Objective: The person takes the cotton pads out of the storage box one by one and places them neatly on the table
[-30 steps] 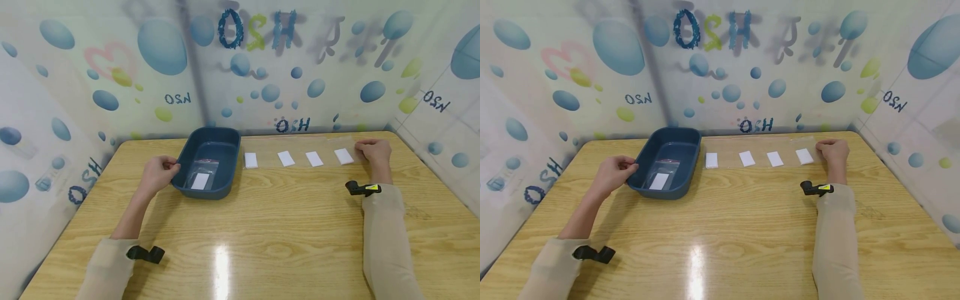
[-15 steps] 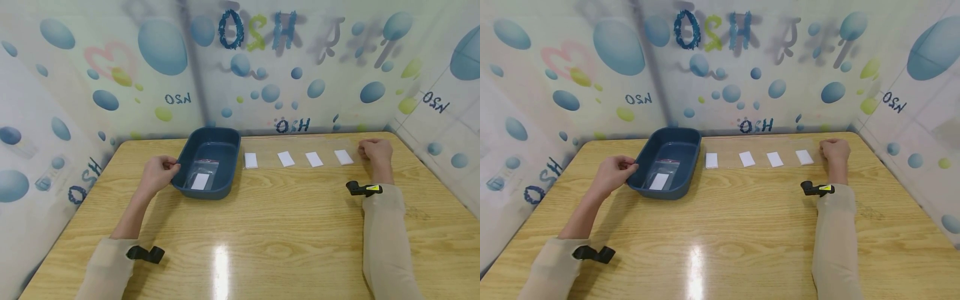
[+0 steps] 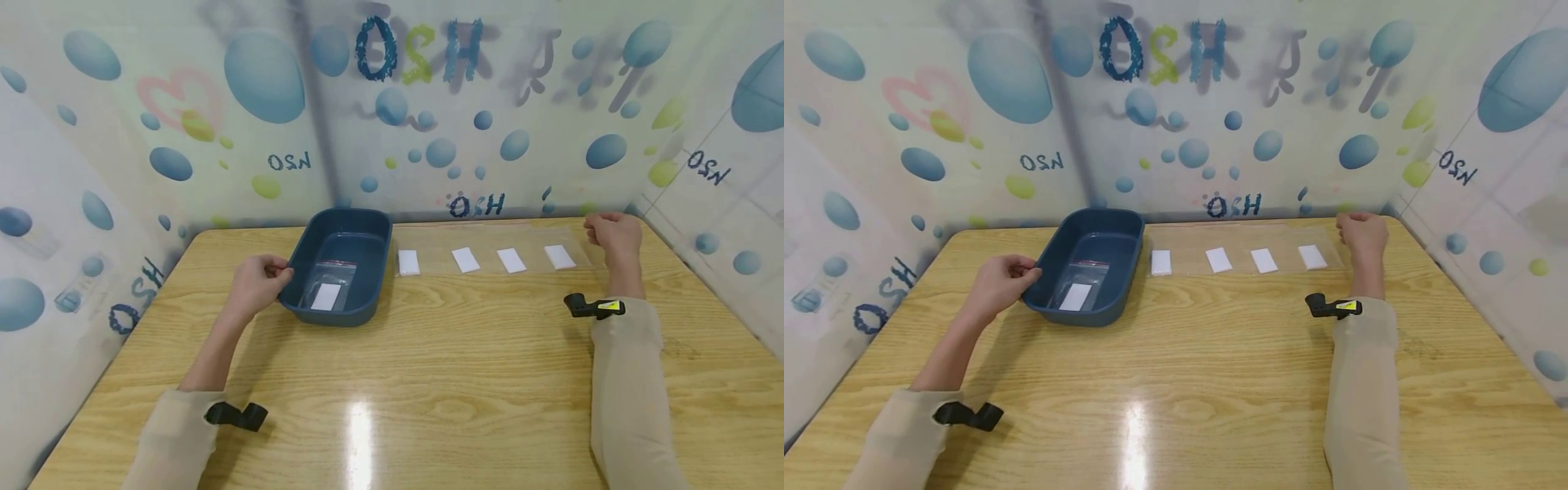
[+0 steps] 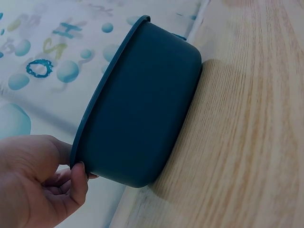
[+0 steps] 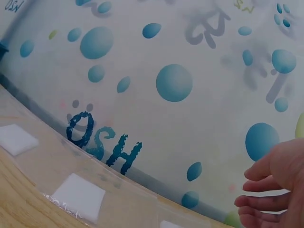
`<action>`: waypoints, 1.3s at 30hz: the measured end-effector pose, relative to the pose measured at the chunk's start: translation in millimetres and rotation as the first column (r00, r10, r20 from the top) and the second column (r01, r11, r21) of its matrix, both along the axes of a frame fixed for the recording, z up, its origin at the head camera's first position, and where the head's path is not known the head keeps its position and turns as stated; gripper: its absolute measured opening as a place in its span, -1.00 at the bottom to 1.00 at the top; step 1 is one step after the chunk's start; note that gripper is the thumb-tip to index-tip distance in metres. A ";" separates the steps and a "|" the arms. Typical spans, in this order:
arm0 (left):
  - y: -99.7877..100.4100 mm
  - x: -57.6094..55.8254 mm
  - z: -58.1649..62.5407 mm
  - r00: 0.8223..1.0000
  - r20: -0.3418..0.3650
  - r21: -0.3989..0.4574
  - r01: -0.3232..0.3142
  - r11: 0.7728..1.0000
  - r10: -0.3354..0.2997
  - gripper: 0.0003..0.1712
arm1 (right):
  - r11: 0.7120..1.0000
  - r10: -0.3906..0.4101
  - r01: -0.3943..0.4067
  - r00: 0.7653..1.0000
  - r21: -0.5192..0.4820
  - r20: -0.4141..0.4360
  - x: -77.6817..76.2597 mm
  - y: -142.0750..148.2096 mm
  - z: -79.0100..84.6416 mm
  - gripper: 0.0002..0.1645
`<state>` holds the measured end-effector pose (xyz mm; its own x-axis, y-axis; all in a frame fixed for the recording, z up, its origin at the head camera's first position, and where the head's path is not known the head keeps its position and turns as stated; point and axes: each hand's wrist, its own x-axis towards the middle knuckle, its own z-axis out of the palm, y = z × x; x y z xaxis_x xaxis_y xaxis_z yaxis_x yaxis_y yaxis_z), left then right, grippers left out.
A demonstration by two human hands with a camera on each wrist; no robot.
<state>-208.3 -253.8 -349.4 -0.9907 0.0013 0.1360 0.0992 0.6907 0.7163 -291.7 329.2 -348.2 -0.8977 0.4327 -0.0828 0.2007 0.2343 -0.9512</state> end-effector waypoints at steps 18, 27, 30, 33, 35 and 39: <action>0.1 0.4 0.5 1.000 -0.010 -0.012 0.002 1.000 -0.002 -0.68 | 0.978 0.120 -0.102 0.989 0.183 -0.091 4.5 -40.4 31.6 -0.30; 0.7 -0.2 1.2 1.000 0.016 -0.009 0.000 1.000 0.000 -0.66 | 0.966 0.177 -0.151 0.978 0.208 -0.109 9.8 -63.6 50.7 -0.30; 0.8 -0.5 1.4 1.000 0.021 -0.003 0.002 1.000 -0.001 -0.65 | 0.962 0.209 -0.179 0.968 0.209 -0.135 13.1 -71.5 57.2 -0.32; 0.8 -0.4 1.6 1.000 0.021 -0.001 0.002 1.000 -0.002 -0.66 | 0.954 0.237 -0.200 0.959 0.222 -0.153 16.0 -79.6 63.3 -0.34; 0.8 -0.3 1.7 1.000 0.022 -0.001 0.001 1.000 -0.001 -0.66 | 0.947 0.251 -0.211 0.956 0.241 -0.149 17.8 -85.0 67.0 -0.33; 1.0 0.2 2.4 1.000 0.027 -0.001 0.000 1.000 0.000 -0.65 | 0.934 0.275 -0.233 0.953 0.270 -0.127 20.8 -94.9 73.2 -0.30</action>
<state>-208.1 -252.8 -347.0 -0.9940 0.0014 0.1096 0.0802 0.6913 0.7181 -270.9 234.3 -275.0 -0.9726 0.1764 0.1518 -0.0468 0.4906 -0.8701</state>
